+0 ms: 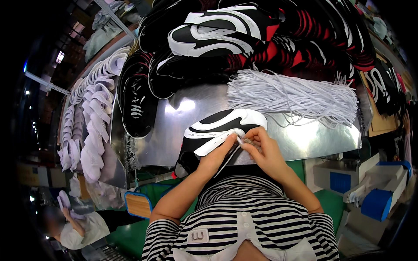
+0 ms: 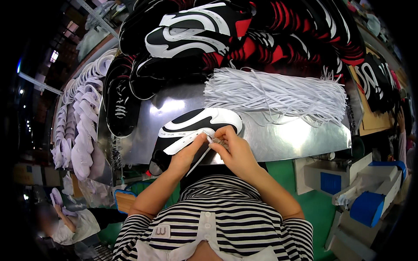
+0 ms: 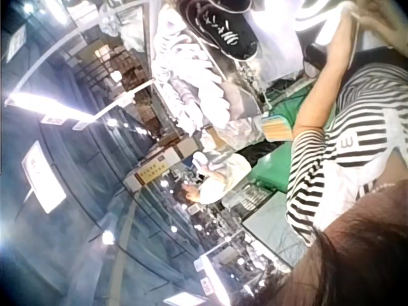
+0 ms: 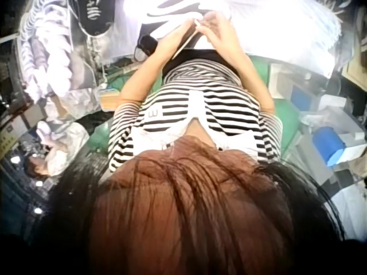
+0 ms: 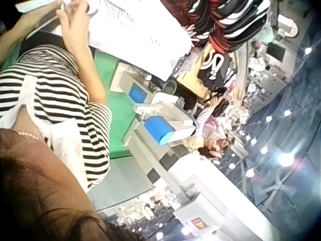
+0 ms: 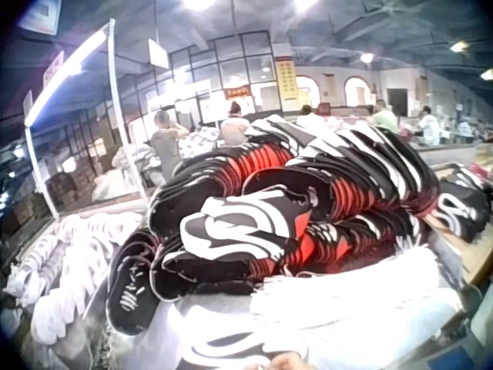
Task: The person laces a shoe by threading a white shoelace through the eyelets of a black and white sneaker upper.
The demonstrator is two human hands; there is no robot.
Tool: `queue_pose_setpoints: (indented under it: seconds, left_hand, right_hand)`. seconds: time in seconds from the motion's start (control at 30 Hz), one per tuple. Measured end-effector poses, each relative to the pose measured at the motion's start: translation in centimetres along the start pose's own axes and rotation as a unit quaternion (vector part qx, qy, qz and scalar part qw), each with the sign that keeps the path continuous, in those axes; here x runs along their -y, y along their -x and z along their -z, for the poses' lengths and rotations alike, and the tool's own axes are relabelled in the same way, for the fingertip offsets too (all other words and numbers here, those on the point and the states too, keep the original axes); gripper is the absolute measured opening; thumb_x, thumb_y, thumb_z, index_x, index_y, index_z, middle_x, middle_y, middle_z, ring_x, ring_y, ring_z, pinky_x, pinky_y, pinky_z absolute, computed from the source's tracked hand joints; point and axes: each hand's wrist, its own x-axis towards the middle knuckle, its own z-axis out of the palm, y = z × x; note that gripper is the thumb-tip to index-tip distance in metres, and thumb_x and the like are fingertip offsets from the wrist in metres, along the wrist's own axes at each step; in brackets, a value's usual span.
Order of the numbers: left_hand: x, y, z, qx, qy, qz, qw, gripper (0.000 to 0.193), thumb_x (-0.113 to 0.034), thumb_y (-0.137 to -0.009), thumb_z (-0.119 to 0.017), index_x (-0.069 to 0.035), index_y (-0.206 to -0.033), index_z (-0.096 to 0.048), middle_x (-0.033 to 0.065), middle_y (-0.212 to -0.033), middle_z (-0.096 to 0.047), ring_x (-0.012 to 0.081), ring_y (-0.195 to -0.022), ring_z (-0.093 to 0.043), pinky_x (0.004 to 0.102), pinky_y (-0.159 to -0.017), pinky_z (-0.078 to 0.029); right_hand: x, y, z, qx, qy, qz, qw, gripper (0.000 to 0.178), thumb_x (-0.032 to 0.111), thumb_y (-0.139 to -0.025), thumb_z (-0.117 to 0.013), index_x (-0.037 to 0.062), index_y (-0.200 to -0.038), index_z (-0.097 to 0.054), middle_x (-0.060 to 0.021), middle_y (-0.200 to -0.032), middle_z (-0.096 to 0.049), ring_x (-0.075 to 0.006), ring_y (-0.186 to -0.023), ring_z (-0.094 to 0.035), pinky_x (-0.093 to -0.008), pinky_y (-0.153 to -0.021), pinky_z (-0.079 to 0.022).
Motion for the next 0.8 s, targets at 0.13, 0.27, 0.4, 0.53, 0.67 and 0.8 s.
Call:
queue_pose_setpoints:
  seconds: [0.13,0.27,0.4,0.53,0.67,0.8]
  left_hand:
    - [0.3,0.0,-0.2,0.009,0.013,-0.011,1.0,0.026,-0.018,-0.095,-0.069,-0.003,-0.116,-0.068,0.0034,-0.11,-0.069,0.0116,-0.098,-0.062,0.0253,-0.089,-0.049]
    - [0.6,0.0,-0.2,0.015,0.011,-0.008,1.0,0.026,-0.015,-0.095,-0.068,-0.003,-0.118,-0.067,0.004,-0.112,-0.069,0.0119,-0.1,-0.063,0.026,-0.09,-0.049]
    - [0.4,0.2,-0.3,0.02,0.007,-0.03,0.999,0.026,-0.014,-0.095,-0.068,-0.003,-0.118,-0.067,0.0041,-0.113,-0.069,0.0123,-0.1,-0.062,0.0262,-0.09,-0.049]
    - [0.6,0.2,-0.1,0.029,-0.001,-0.035,0.999,0.026,-0.014,-0.095,-0.068,-0.003,-0.118,-0.067,0.0041,-0.112,-0.068,0.0124,-0.099,-0.062,0.026,-0.09,-0.049]
    - [0.0,0.6,-0.3,0.03,-0.021,-0.054,0.998,0.026,-0.014,-0.096,-0.067,-0.001,-0.118,-0.067,0.0045,-0.113,-0.068,0.012,-0.1,-0.062,0.0257,-0.09,-0.049]
    - [0.2,1.0,-0.1,0.022,-0.181,-0.255,0.95,0.022,-0.004,-0.092,-0.065,0.001,-0.113,-0.068,0.0113,-0.107,-0.071,0.0213,-0.095,-0.068,0.0313,-0.085,-0.052]
  right_hand:
    - [0.3,0.0,1.0,0.024,-0.033,-0.059,0.997,0.019,0.013,-0.096,-0.064,-0.0013,-0.104,-0.055,-0.0099,-0.079,-0.068,-0.0134,-0.06,-0.062,-0.0262,-0.056,-0.048]
    - [0.7,-0.2,1.4,0.038,-0.058,-0.063,0.996,0.015,0.009,-0.097,-0.062,-0.0027,-0.104,-0.057,-0.0096,-0.085,-0.07,-0.0094,-0.062,-0.06,-0.0237,-0.057,-0.049]
    - [0.9,-0.2,1.9,0.054,-0.075,-0.09,0.992,0.011,0.006,-0.097,-0.06,-0.0026,-0.103,-0.057,-0.0115,-0.092,-0.072,-0.0065,-0.064,-0.059,-0.0212,-0.064,-0.05]
    - [1.1,-0.2,1.9,0.051,-0.075,-0.091,0.992,0.01,0.005,-0.097,-0.061,-0.0026,-0.101,-0.057,-0.0117,-0.091,-0.072,-0.0068,-0.063,-0.06,-0.0217,-0.063,-0.051]
    - [1.4,-0.4,1.9,0.047,-0.003,-0.087,0.995,0.009,0.006,-0.096,-0.061,-0.0023,-0.098,-0.058,-0.0099,-0.088,-0.072,-0.0071,-0.063,-0.06,-0.0227,-0.06,-0.051]
    - [1.3,-0.8,1.3,0.032,0.131,0.005,0.991,0.012,0.009,-0.093,-0.063,-0.0004,-0.094,-0.056,-0.0161,-0.076,-0.068,-0.0272,-0.062,-0.064,-0.0356,-0.058,-0.052]
